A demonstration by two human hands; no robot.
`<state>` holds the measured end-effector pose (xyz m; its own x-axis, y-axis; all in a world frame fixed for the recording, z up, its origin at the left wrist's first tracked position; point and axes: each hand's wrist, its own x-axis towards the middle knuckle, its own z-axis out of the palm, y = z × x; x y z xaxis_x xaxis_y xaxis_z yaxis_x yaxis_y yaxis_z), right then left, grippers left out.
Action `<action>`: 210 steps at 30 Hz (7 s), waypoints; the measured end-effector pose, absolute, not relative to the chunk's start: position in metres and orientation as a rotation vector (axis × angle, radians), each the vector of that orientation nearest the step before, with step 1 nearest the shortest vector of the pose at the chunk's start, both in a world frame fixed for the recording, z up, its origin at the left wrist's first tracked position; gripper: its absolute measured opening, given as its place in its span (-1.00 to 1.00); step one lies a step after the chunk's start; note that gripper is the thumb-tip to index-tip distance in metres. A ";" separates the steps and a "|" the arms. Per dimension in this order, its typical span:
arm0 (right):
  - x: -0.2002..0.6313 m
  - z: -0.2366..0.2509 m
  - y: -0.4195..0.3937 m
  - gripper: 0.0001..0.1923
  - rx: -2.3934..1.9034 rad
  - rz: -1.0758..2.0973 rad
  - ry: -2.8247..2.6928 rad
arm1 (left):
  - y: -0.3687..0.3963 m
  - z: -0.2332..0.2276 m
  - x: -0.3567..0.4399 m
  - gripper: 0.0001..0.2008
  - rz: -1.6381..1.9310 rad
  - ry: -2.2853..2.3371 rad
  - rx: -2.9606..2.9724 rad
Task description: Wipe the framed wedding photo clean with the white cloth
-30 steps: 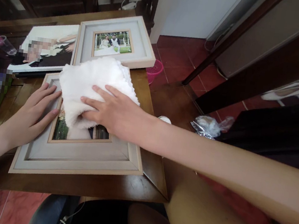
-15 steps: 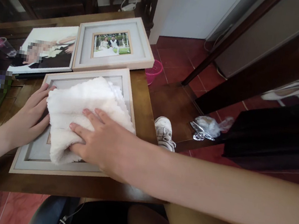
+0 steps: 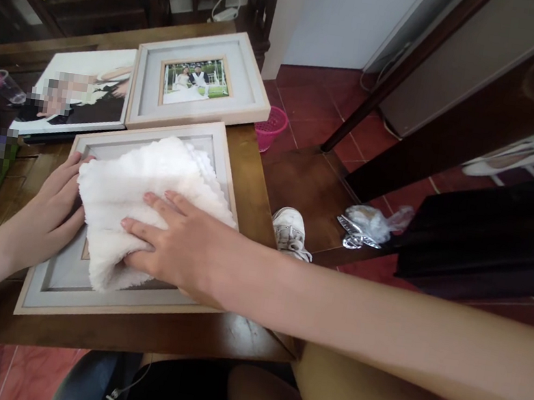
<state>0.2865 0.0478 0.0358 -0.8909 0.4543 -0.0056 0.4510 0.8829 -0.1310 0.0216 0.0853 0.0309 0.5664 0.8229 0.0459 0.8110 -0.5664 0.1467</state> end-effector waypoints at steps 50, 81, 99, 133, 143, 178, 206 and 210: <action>0.311 0.041 0.103 -0.43 -1.154 -0.248 -2.850 | 0.090 0.021 0.014 -0.51 0.360 1.372 2.701; 0.287 0.061 0.044 -0.51 -1.260 0.155 -2.939 | 0.090 0.023 0.019 -0.48 0.392 1.378 2.671; 0.295 0.047 0.101 -0.34 -1.263 -0.114 -2.832 | 0.089 0.024 0.016 -0.49 0.421 1.391 2.638; 0.251 0.076 0.013 -0.69 -0.794 0.614 -3.082 | 0.087 0.017 0.014 -0.56 0.561 1.417 2.523; 0.222 0.061 0.095 -0.54 -1.026 -0.084 -3.042 | 0.083 0.025 0.017 -0.52 0.790 1.440 2.416; 0.278 0.070 0.102 -0.59 -1.249 -0.191 -3.109 | 0.089 0.023 0.018 -0.47 0.474 1.510 2.487; 0.229 0.055 0.080 -0.54 -0.805 0.286 -2.993 | 0.086 0.025 0.020 -0.37 0.749 1.559 2.208; 0.240 0.070 0.028 -0.68 -0.661 0.572 -3.060 | 0.085 0.026 0.021 -0.37 0.711 1.522 2.232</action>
<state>0.2399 0.0279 0.0699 -0.9130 0.3919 -0.1137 0.4065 0.8491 -0.3372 0.0206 0.0853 0.0257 0.2983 0.9314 0.2087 0.7576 -0.3640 0.5418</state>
